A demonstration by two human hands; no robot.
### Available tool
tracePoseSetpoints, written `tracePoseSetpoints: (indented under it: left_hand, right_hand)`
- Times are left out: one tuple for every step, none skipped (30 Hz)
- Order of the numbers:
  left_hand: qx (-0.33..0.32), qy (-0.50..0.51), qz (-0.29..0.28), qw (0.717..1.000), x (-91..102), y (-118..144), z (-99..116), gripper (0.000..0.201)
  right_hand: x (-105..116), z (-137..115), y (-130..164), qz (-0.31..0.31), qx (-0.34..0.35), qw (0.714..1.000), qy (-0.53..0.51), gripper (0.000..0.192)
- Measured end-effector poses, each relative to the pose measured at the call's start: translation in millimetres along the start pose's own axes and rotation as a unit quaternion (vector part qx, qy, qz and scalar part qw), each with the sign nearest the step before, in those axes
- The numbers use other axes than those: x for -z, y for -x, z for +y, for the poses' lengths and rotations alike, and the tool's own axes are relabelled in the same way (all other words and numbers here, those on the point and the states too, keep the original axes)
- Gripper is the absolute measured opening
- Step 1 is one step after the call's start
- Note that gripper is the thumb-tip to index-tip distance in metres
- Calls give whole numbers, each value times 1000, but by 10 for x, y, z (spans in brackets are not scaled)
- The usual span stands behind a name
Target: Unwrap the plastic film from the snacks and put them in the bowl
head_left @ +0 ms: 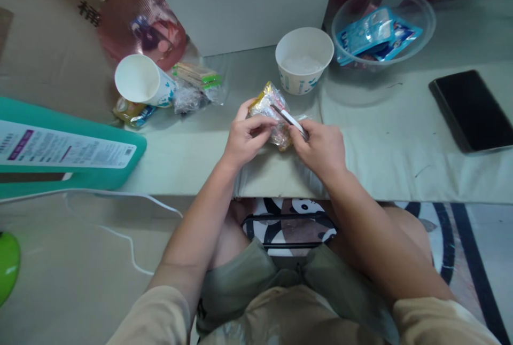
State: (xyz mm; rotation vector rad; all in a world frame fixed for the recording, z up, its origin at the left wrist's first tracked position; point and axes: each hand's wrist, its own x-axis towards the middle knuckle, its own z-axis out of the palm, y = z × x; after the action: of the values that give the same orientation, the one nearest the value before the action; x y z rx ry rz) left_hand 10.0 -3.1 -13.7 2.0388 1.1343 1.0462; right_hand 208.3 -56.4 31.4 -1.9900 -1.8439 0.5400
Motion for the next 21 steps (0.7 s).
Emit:
tracePoseSetpoints:
  left_hand:
    - [14, 1, 5, 1000, 9, -2, -2, 21]
    - [27, 3, 9, 1000, 20, -6, -4, 21]
    - [39, 6, 14, 999, 33, -13, -7, 21]
    - [48, 10, 20, 999, 46, -22, -11, 21]
    - [56, 15, 29, 998, 59, -33, -16, 20]
    - [62, 22, 42, 997, 72, -46, -22, 19]
    - [67, 32, 60, 995, 85, -59, -31, 18]
    - [71, 44, 81, 993, 97, -72, -41, 17]
    - [74, 60, 103, 990, 110, -84, -54, 16]
    - [79, 80, 124, 986, 124, -95, -70, 17]
    - [89, 103, 142, 981, 138, -105, -88, 18]
    - [103, 127, 154, 975, 153, -112, -108, 20]
    - [119, 147, 159, 969, 166, -118, -128, 23]
    - [136, 162, 160, 964, 176, -121, -146, 26]
    - [149, 169, 156, 962, 181, -120, -159, 28]
    - [157, 167, 149, 962, 179, -116, -163, 29]
    - [158, 153, 139, 965, 170, -108, -158, 28]
    - [155, 133, 124, 971, 155, -95, -142, 26]
    - [149, 112, 102, 977, 135, -78, -117, 24]
    - [141, 93, 75, 983, 113, -59, -87, 26]
    - [134, 79, 45, 987, 94, -38, -55, 33]
  right_hand:
    - [18, 2, 6, -7, 2, 1000, 9, 42]
    - [36, 4, 12, -14, 4, 1000, 18, 42]
    - [52, 8, 16, -20, 5, 999, 25, 42]
    - [65, 12, 19, -26, 7, 999, 29, 41]
    - [75, 18, 21, -32, 10, 999, 30, 41]
    - [84, 25, 21, -39, 12, 999, 27, 40]
    - [90, 35, 20, -46, 13, 999, 21, 38]
    - [97, 48, 17, -52, 13, 998, 14, 37]
    - [103, 68, 13, -55, 12, 998, 7, 36]
    - [111, 93, 8, -56, 12, 998, 1, 36]
    - [121, 127, 1, -55, 13, 998, -4, 35]
    - [135, 169, -8, -50, 14, 999, -7, 35]
    - [151, 219, -18, -43, 14, 999, -9, 33]
    - [171, 275, -30, -34, 13, 999, -9, 31]
    - [193, 335, -44, -22, 8, 1000, -9, 29]
    - [218, 396, -59, -6, -3, 1000, -8, 26]
    - [244, 456, -75, 14, -17, 1000, -6, 23]
    - [270, 513, -90, 37, -36, 999, -4, 21]
    - [297, 566, -104, 60, -58, 997, 0, 20]
    - [322, 614, -116, 79, -81, 994, 5, 20]
    - [345, 658, -124, 94, -102, 990, 11, 21]
